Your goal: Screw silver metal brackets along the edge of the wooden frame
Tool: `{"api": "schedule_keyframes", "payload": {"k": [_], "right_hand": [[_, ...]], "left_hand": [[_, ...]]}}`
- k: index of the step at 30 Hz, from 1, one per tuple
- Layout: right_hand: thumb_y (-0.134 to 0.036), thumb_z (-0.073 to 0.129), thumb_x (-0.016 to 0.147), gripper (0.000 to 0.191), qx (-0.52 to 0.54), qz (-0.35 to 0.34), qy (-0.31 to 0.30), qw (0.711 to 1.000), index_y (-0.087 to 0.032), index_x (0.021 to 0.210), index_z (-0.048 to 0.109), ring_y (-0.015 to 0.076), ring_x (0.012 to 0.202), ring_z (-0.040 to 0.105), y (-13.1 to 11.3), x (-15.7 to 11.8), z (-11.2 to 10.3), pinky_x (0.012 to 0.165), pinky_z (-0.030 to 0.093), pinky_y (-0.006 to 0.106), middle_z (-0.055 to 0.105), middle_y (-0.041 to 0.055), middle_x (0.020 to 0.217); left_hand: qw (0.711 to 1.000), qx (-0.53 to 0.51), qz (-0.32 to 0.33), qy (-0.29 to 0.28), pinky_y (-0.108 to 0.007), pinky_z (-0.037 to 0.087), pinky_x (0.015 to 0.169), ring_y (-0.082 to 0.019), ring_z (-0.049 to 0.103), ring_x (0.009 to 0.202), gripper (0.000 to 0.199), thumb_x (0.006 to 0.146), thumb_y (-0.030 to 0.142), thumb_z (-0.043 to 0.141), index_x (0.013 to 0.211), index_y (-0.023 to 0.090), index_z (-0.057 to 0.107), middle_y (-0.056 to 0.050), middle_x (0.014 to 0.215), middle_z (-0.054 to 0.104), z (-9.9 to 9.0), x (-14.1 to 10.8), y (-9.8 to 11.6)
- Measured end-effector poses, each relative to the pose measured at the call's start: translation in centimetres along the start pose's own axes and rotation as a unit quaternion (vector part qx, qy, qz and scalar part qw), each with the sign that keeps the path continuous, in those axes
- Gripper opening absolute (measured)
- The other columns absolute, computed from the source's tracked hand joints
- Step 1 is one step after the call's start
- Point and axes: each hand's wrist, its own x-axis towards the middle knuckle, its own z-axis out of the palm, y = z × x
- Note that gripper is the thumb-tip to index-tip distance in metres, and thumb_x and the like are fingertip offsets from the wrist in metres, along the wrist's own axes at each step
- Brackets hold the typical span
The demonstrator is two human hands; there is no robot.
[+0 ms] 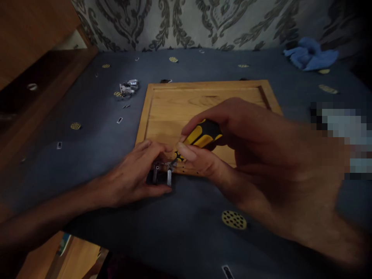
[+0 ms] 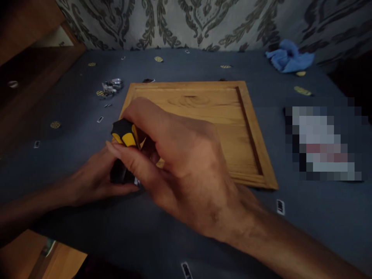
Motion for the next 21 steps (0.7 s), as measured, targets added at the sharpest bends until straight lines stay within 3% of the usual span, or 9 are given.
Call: {"api": "schedule_keyframes", "payload": {"k": [6,11,14,21], "right_hand": [[-0.042,0.075,0.101,0.019,-0.015,-0.031,-0.045,0.998,-0.026,0.094,0.069,0.0136,0.071,0.07,0.0,0.1,-0.3,0.062,0.055,0.025,0.074,-0.0025,0.087],[-0.047,0.074,0.104,0.03,-0.04,-0.089,-0.021,0.995,-0.026,0.088,0.061,0.0126,0.066,0.064,0.9,0.0,0.3,0.057,0.05,0.026,0.067,-0.0028,0.082],[-0.045,0.073,0.105,0.029,-0.059,-0.077,-0.032,0.995,-0.027,0.087,0.058,0.0127,0.063,0.064,0.9,0.0,0.6,0.058,0.052,0.027,0.066,-0.0037,0.08],[-0.04,0.079,0.1,0.037,-0.067,-0.043,0.056,0.995,-0.028,0.083,0.048,0.0101,0.05,0.058,-0.4,-0.8,1.1,0.051,0.048,0.025,0.057,-0.0089,0.066]], "left_hand": [[1.0,-0.017,-0.016,-0.019,-0.046,0.055,0.106,-0.031,0.066,0.123,0.041,0.094,0.038,0.08,0.128,0.024,0.063,-0.006,0.128,0.071,-0.2,0.4,0.5],[0.999,-0.013,-0.017,-0.026,-0.043,0.054,0.111,-0.029,0.063,0.129,0.033,0.099,0.039,0.075,0.124,0.02,0.065,-0.008,0.135,0.069,-0.3,0.5,0.8],[1.0,0.016,0.001,-0.013,-0.041,0.055,0.111,-0.029,0.063,0.129,0.034,0.099,0.039,0.075,0.125,0.021,0.062,-0.007,0.132,0.069,-0.1,0.4,0.6],[1.0,0.016,0.027,0.001,-0.046,0.057,0.11,-0.03,0.064,0.127,0.044,0.099,0.034,0.074,0.136,0.02,0.055,-0.008,0.13,0.067,0.4,0.2,0.0]]}}
